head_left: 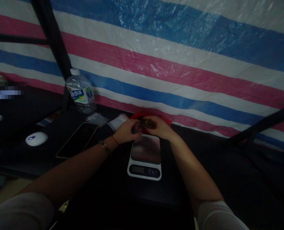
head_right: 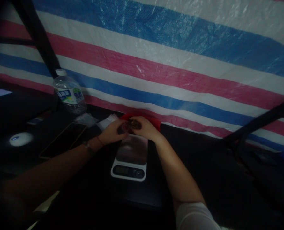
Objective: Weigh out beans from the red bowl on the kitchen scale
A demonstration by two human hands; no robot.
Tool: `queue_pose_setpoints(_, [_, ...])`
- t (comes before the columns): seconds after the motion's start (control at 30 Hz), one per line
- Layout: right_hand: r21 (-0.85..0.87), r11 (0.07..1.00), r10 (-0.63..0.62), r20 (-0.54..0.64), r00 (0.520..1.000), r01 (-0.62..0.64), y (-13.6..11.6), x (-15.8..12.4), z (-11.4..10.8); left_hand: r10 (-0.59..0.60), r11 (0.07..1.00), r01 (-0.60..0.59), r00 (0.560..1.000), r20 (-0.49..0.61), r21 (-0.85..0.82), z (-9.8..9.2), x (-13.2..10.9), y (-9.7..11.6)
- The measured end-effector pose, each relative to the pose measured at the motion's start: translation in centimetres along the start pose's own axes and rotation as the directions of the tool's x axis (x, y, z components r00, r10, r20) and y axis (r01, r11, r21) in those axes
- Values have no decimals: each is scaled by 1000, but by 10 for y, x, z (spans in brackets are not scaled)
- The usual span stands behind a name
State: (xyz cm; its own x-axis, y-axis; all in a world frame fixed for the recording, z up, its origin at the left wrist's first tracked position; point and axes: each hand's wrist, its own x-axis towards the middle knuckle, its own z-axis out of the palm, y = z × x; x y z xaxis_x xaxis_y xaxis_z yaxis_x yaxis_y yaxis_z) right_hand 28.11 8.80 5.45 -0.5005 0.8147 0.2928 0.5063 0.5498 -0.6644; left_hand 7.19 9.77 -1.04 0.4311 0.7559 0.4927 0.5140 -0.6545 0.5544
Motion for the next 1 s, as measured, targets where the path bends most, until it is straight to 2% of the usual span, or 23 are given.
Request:
queue_pose_setpoints(0.13, [72, 996, 48, -27, 999, -46, 3, 0, 10, 0, 998, 0, 1000, -3, -63, 2, -1, 7])
queue_pose_setpoints(0.23, [18, 998, 57, -44, 997, -57, 2, 0, 12, -31, 991, 31, 1000, -3, -132, 4, -1, 9])
queue_pose_setpoints(0.43, [-93, 990, -108, -58, 992, 102, -10, 1, 6, -81, 969, 68, 996, -48, -238, 7, -2, 11])
queue_pose_setpoints(0.6, [20, 997, -74, -68, 995, 75, -10, 1, 8, -89, 933, 67, 995, -47, -353, 6, -2, 12])
queue_pose_setpoints(0.73, [108, 994, -12, -56, 998, 18, -5, 0, 7, -92, 926, 67, 995, -50, -372, 6, -3, 8])
queue_pose_setpoints(0.83, [132, 991, -11, -58, 998, 19, -4, 0, 4, -80, 928, 40, 993, -92, -371, 7, -4, 4])
queue_pose_setpoints(0.9, [112, 993, -23, -53, 998, 29, -5, -1, 1, -67, 929, 20, 991, -115, -369, 7, -4, 2])
queue_pose_setpoints(1.0, [-4, 999, -53, -25, 998, 53, -6, -1, -1, -42, 932, 1, 993, -106, -362, 7, -4, 1])
